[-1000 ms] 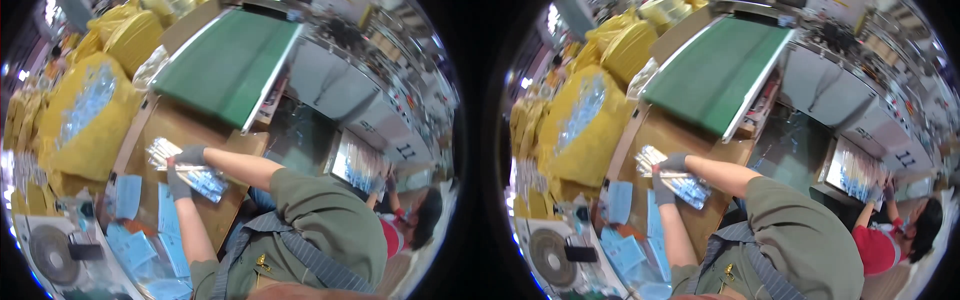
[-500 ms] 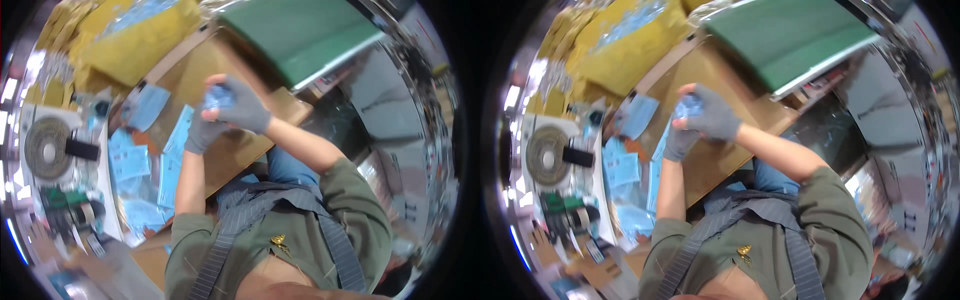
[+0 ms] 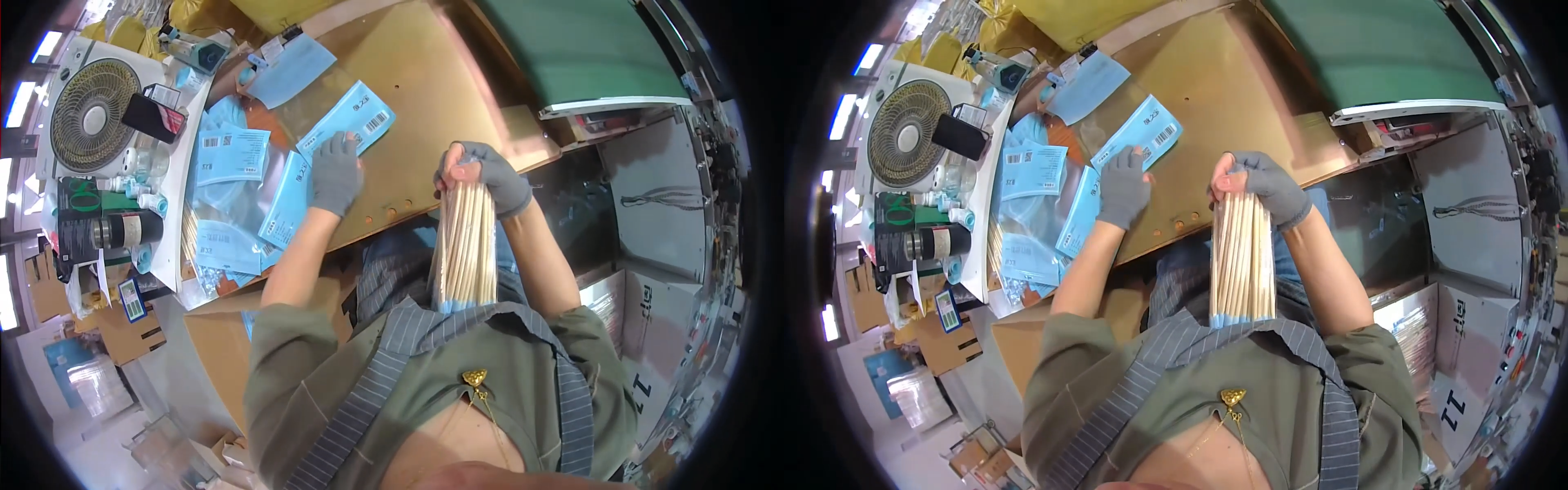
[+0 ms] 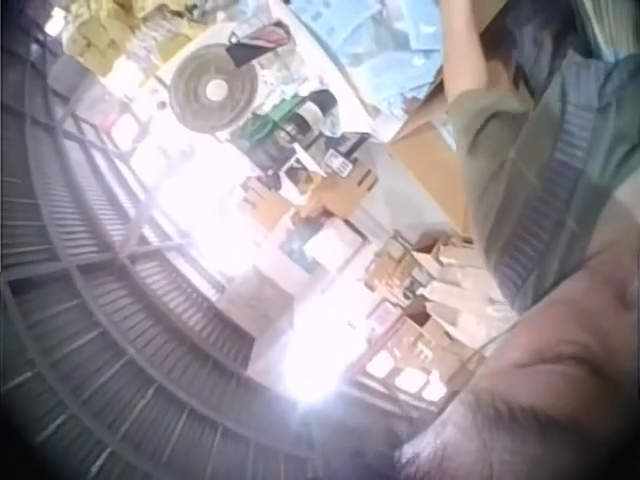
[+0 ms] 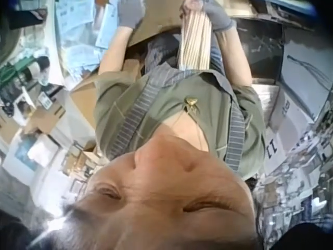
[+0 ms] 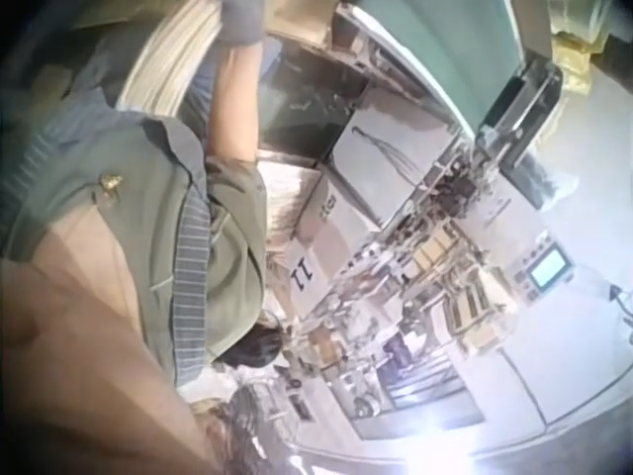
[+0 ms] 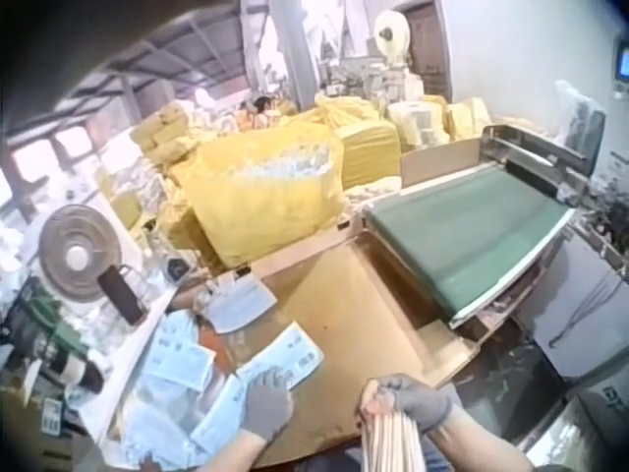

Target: The recorder is packaging bundles of sticks (incense or skewers) into plastic sleeves and placing them onto a conveyor belt.

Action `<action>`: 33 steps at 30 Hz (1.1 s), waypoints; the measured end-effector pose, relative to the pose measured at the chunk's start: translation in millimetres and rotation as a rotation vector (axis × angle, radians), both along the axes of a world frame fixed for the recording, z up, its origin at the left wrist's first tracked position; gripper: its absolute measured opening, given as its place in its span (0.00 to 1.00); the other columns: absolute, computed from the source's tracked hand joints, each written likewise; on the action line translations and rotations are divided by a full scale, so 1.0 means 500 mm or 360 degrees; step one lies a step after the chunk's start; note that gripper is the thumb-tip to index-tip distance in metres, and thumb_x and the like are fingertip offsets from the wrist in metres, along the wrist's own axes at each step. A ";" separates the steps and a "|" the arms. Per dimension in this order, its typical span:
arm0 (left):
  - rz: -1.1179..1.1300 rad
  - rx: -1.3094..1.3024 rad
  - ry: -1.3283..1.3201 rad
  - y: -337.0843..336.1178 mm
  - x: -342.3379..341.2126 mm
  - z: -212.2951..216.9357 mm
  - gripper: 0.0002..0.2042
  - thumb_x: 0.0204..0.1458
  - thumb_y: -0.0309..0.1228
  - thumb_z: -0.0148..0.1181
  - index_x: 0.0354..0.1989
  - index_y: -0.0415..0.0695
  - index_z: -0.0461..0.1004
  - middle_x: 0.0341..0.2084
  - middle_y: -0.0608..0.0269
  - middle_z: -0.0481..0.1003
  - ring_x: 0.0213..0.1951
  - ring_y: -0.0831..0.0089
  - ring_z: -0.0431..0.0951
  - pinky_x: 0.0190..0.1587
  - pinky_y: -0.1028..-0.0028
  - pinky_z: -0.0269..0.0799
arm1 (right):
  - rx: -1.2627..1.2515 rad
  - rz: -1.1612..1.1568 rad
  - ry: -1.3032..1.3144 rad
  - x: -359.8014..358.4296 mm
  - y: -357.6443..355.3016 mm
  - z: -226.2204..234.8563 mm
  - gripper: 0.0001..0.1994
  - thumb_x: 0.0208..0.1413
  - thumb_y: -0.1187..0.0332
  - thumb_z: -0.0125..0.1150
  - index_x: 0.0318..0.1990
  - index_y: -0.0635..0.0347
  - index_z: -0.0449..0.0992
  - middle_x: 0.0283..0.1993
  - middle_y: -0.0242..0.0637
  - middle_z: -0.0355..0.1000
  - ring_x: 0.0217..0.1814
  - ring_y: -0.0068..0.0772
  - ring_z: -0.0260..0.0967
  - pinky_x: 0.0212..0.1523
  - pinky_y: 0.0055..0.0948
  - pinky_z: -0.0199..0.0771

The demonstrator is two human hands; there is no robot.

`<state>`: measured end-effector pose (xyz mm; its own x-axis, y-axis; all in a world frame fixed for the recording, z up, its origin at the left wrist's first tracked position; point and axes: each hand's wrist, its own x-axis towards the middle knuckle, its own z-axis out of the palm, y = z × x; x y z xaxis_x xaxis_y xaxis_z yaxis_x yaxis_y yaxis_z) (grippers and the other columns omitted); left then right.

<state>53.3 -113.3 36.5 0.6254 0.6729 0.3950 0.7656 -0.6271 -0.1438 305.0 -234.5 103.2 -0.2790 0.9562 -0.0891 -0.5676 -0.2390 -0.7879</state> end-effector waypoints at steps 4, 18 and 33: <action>0.0161 -0.0578 -0.0118 0.031 0.005 -0.010 0.16 0.50 0.42 0.58 0.40 0.44 0.75 0.29 0.53 0.74 0.32 0.56 0.74 0.37 0.64 0.70 | -0.0059 0.0052 -0.0046 -0.003 0.002 0.018 0.14 0.48 0.67 0.59 0.39 0.68 0.72 0.28 0.38 0.69 0.36 0.34 0.70 0.40 0.29 0.70; -0.0007 -0.0882 -0.1285 -0.129 0.161 0.062 0.13 0.58 0.35 0.46 0.39 0.40 0.74 0.26 0.45 0.75 0.30 0.51 0.76 0.32 0.61 0.69 | -0.0408 0.0011 -0.0068 -0.032 0.019 -0.027 0.23 0.47 0.70 0.56 0.52 0.67 0.69 0.29 0.39 0.73 0.28 0.27 0.71 0.31 0.24 0.72; -0.1109 -0.1276 -0.0729 -0.347 0.014 0.078 0.13 0.50 0.26 0.56 0.44 0.41 0.77 0.17 0.57 0.73 0.19 0.64 0.74 0.25 0.66 0.70 | -0.0213 0.0047 -0.1162 -0.040 -0.268 0.029 0.17 0.55 0.60 0.59 0.49 0.59 0.74 0.41 0.39 0.76 0.40 0.29 0.74 0.40 0.27 0.73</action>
<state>60.4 -287.0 75.7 0.8680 0.3986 0.2961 0.0955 -0.7193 0.6881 285.2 -368.2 117.6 -0.1296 0.9172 -0.3767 0.0979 -0.3663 -0.9254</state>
